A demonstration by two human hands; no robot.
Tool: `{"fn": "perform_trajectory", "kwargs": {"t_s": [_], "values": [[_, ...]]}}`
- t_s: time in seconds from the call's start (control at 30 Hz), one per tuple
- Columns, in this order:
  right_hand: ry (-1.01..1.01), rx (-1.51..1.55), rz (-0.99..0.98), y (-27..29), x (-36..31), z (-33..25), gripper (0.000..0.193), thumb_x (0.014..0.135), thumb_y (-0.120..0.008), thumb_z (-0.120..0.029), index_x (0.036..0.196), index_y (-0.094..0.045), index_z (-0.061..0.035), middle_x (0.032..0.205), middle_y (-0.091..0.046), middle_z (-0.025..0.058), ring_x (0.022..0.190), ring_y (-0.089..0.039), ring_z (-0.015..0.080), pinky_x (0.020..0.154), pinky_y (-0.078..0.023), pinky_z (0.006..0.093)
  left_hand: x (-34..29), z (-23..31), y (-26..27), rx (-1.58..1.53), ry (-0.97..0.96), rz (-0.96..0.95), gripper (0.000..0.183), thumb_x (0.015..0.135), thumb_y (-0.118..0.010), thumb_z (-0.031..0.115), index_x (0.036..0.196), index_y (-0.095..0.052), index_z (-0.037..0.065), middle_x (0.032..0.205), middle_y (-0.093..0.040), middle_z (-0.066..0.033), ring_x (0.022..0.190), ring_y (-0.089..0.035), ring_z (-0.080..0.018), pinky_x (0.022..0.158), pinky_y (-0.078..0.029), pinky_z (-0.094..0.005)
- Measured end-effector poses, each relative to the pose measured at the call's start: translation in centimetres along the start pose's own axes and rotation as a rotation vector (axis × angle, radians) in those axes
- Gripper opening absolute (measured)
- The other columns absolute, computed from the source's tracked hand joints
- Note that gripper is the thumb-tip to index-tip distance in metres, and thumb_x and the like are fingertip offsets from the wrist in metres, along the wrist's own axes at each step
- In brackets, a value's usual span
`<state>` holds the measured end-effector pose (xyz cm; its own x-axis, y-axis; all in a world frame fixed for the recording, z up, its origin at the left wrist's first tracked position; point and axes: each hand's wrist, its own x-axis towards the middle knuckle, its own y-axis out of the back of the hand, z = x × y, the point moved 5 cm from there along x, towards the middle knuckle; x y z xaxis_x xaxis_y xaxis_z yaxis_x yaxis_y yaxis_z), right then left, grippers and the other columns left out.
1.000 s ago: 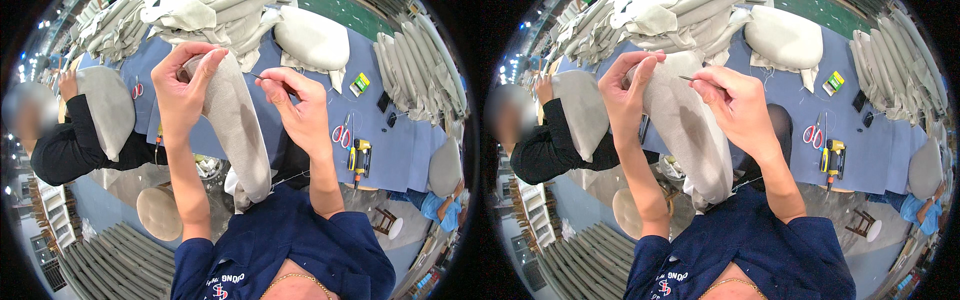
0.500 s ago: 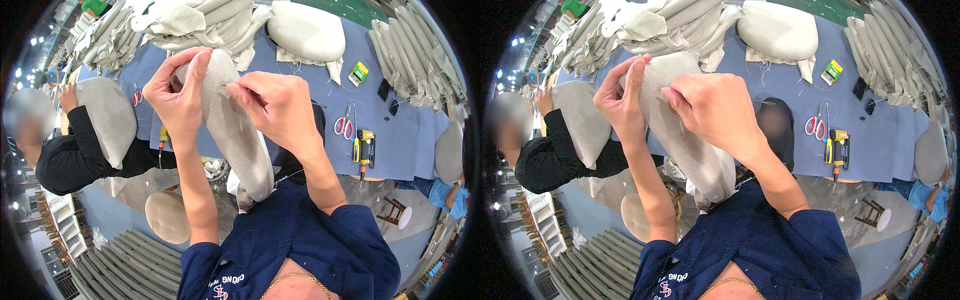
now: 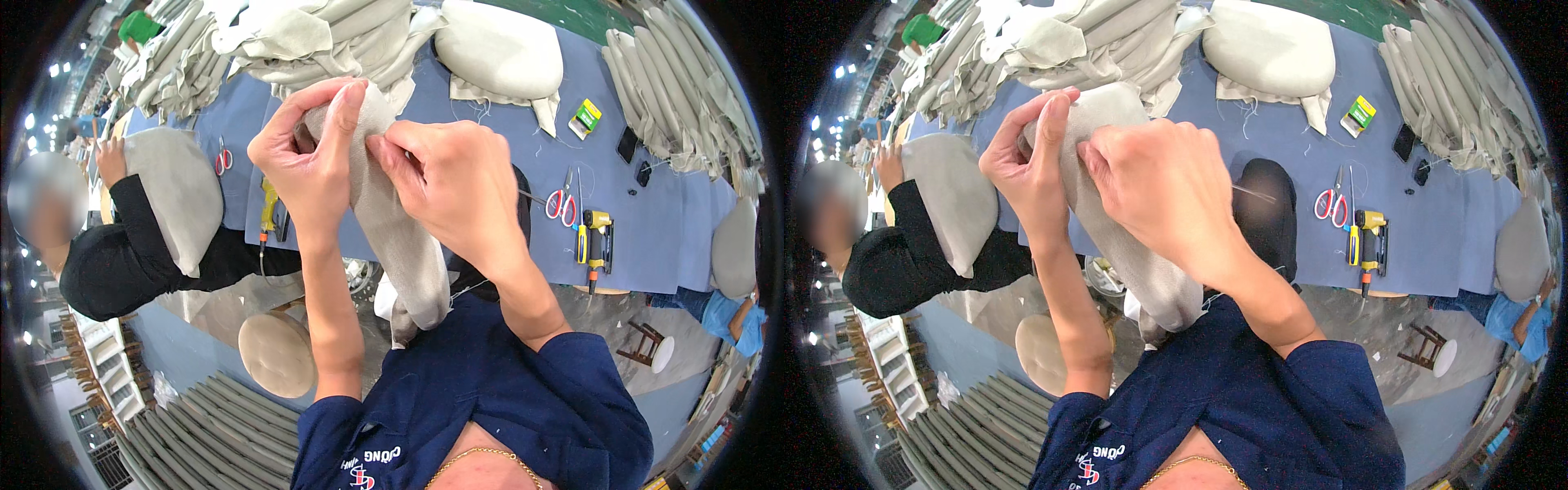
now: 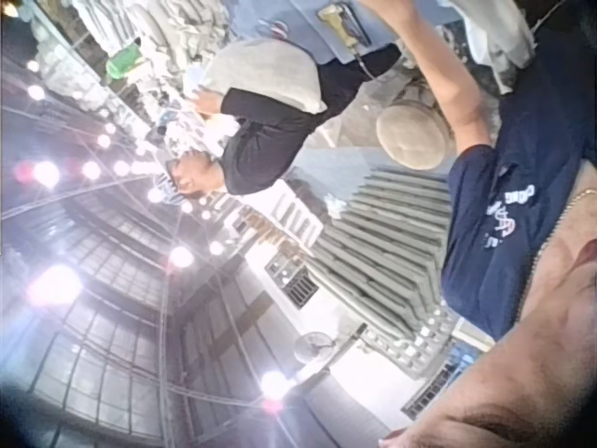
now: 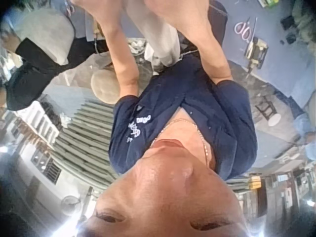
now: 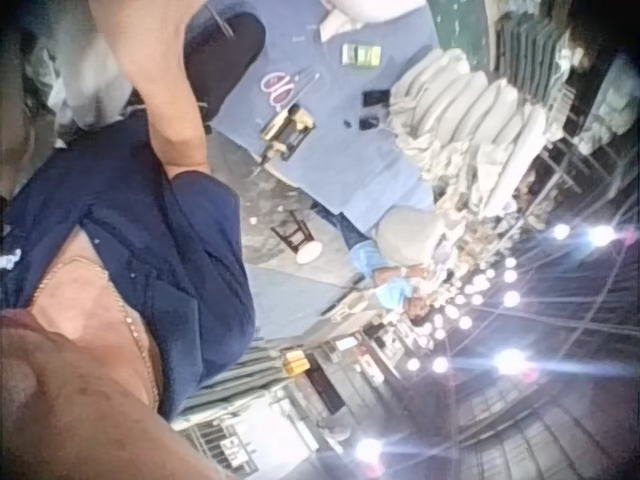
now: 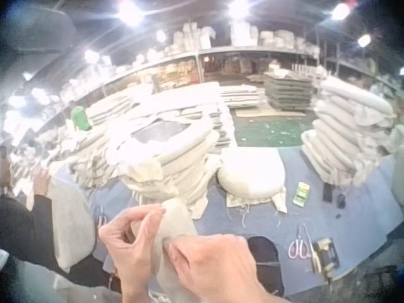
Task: The person uses scissors to trim excess fabric from a padded furniture component. They then use a staple gun to secure the fabric to the underlying frame, repeatedly adjusting the material to ensure a tight fit. The person also uses a screwdriver to pry or adjust parts of the assembly.
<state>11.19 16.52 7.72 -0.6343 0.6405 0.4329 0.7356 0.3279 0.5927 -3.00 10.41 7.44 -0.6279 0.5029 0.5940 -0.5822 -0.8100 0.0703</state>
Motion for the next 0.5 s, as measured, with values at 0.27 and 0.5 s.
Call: {"fn": "perform_trajectory", "kwargs": {"t_s": [0.27, 0.5], "values": [[0.016, 0.797, 0.029, -4.0, -0.4, 4.2, 0.025, 0.094, -0.071, -0.022, 0.081, -0.068, 0.0, 0.056, -0.048, 0.0047, 0.053, -0.041, 0.0088, 0.048, -0.035, 0.028, -0.1, 0.4, -0.1, -0.06, -0.055, -0.027, 0.014, 0.09, -0.077, 0.01, 0.093, -0.075, -0.004, 0.093, -0.076, -0.0091, 0.078, -0.061, -0.0048, 0.067, -0.044, -0.0181], [0.094, 0.277, -0.026, -1.4, 0.2, 2.5, 0.025, 0.092, -0.066, -0.024, 0.076, -0.063, -0.0053, 0.061, -0.058, 0.0129, 0.055, -0.055, 0.036, 0.05, -0.043, 0.0407, -0.2, 0.5, 0.3, 0.033, -0.091, 0.01, 0.016, 0.093, -0.074, 0.01, 0.095, -0.074, -0.005, 0.094, -0.076, -0.01, 0.081, -0.062, -0.0065, 0.072, -0.047, -0.0197]]}}
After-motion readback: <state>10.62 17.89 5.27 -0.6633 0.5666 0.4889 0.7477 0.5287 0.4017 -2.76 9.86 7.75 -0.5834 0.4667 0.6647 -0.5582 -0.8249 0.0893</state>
